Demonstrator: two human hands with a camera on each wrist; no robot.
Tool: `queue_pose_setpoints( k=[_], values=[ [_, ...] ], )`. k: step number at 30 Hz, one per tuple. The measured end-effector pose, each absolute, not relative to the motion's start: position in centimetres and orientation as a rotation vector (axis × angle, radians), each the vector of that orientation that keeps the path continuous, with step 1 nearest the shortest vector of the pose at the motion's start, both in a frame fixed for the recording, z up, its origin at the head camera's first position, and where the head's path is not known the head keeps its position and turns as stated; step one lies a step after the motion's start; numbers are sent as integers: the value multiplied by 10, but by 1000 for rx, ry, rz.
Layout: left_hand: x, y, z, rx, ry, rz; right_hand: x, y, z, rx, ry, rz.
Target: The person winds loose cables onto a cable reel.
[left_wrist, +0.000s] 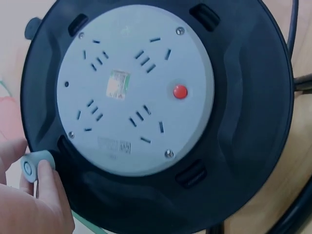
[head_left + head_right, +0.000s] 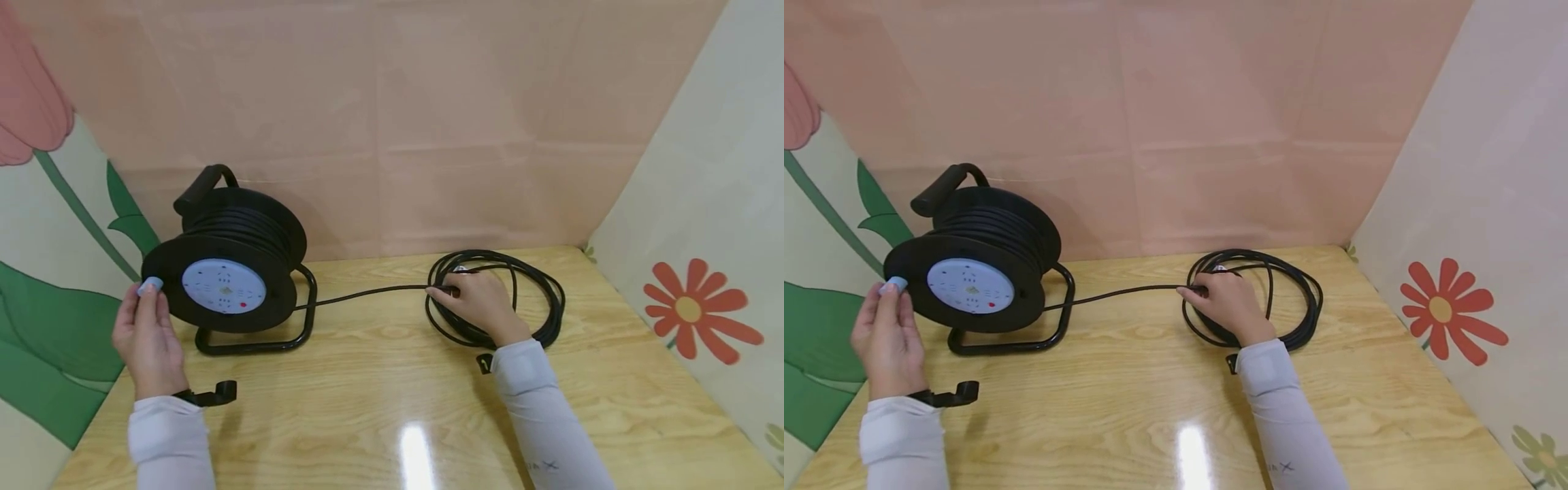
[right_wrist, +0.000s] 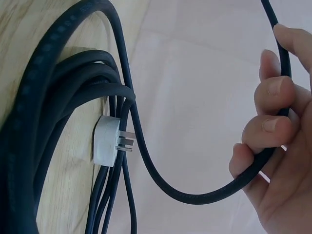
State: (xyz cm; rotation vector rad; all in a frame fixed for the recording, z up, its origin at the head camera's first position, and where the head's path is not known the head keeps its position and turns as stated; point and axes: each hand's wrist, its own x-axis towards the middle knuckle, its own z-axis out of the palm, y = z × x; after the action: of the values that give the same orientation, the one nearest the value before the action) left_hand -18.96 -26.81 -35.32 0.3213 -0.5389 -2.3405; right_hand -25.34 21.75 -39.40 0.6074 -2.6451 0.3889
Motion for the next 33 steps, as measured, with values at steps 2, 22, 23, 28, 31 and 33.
queue_pose_setpoints(
  k=[2,22,23,28,31,33],
  values=[
    [-190,-267,-352,320,-570,-2321,-252,217,-394,607,-2671,401],
    [-194,-244,-332,395,-954,-2034,-256,189,-378,933,-2596,330],
    [-195,-242,-331,394,-968,-2019,-257,187,-375,937,-2592,323],
    [-204,-226,-324,293,-922,-1981,-265,175,-362,897,-2559,285],
    [-207,-216,-322,236,-906,-1962,-267,167,-359,906,-2571,290],
    [-209,-211,-321,207,-934,-1932,-268,163,-359,928,-2594,303]
  ],
)
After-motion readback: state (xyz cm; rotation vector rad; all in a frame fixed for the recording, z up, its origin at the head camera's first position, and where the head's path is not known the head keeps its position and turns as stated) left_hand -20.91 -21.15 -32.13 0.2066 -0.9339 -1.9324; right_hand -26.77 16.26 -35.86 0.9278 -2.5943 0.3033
